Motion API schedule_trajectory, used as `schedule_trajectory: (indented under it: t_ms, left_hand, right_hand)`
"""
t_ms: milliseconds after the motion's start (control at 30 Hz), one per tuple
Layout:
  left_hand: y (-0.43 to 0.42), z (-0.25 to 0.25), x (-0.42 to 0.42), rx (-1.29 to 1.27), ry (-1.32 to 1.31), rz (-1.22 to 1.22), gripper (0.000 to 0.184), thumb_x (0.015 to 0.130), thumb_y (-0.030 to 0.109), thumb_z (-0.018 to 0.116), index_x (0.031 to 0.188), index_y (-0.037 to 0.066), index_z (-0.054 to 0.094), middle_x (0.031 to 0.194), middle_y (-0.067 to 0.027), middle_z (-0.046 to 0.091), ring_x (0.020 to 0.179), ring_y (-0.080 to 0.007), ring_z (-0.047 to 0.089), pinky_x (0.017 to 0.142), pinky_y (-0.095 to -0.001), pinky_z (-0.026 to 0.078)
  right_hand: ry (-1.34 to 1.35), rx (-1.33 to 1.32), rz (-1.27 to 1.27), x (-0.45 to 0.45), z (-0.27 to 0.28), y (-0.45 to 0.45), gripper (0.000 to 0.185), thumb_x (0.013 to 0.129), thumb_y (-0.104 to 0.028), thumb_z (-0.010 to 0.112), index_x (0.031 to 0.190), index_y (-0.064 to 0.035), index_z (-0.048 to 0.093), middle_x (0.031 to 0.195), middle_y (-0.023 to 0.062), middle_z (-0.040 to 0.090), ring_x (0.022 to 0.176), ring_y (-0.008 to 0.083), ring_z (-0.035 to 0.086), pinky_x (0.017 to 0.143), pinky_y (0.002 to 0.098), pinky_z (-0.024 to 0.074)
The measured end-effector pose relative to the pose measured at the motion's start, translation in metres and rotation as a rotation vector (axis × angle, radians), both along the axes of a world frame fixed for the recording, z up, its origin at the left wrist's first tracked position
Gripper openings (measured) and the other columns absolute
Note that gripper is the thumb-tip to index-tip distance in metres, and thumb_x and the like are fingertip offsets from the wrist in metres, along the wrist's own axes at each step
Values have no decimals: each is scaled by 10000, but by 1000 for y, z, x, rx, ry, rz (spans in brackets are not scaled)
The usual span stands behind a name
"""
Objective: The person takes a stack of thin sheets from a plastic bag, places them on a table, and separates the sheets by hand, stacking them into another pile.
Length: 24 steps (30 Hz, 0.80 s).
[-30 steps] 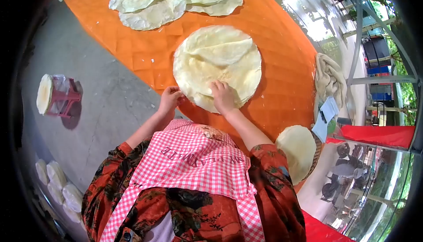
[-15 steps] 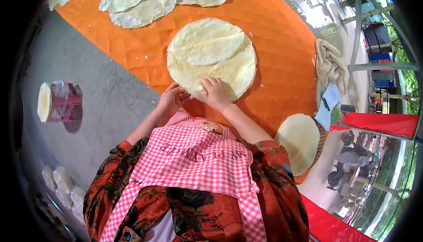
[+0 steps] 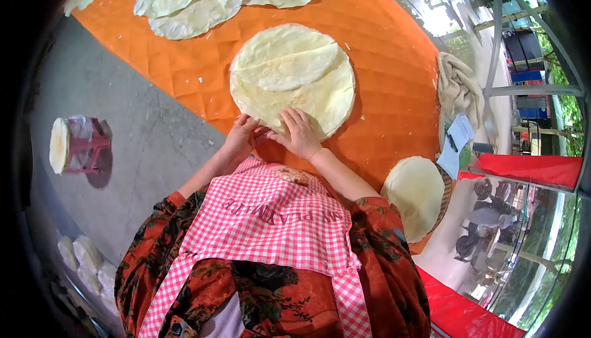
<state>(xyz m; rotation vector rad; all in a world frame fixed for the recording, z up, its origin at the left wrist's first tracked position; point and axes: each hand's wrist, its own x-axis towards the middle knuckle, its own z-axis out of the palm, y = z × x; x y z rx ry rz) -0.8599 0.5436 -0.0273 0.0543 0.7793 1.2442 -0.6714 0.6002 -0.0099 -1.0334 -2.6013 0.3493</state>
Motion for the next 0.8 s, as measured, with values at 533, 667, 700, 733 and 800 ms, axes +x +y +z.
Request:
schedule_trajectory:
  t_ms: [533,667,700,733,800]
  left_hand:
    - [16,-31,15,-192,318,23,101,919,77,520,1009,41,549,870,-84,623,730,-220,642,632,-352,573]
    - [17,-41,14,-190,330,-36,174,933,81,499,1096,21,517,993,-116,611,836,-259,640,668,-368,585]
    - [15,-35,13,-181,309,-30,169,933,82,499,1090,21,517,987,-113,609,829,-254,637,669,-364,582]
    - [14,-32,13,-172,289,-24,163,934,83,500,1083,21,517,981,-110,607,821,-250,634,670,-360,580]
    - [14,-42,11,-139,282,-48,161,931,87,505,1079,23,514,960,-101,597,799,-236,622,668,-353,579]
  right_hand:
    - [85,-336,-243,11,109,162,133,802,-175,657,757,-55,694,678,80,671,616,135,601,551,338,471]
    - [15,-44,-243,18,252,226,201,834,-89,584,985,-50,711,793,92,705,707,140,666,621,286,522]
    - [-83,44,-229,13,252,219,220,838,-75,552,990,-68,711,799,111,698,706,174,669,622,302,520]
    - [-181,133,-215,6,250,203,247,842,-60,519,996,-87,710,805,129,691,705,208,671,624,318,518]
    - [-184,169,-160,-8,227,166,291,829,-33,473,985,-120,703,821,165,663,724,295,653,635,362,508]
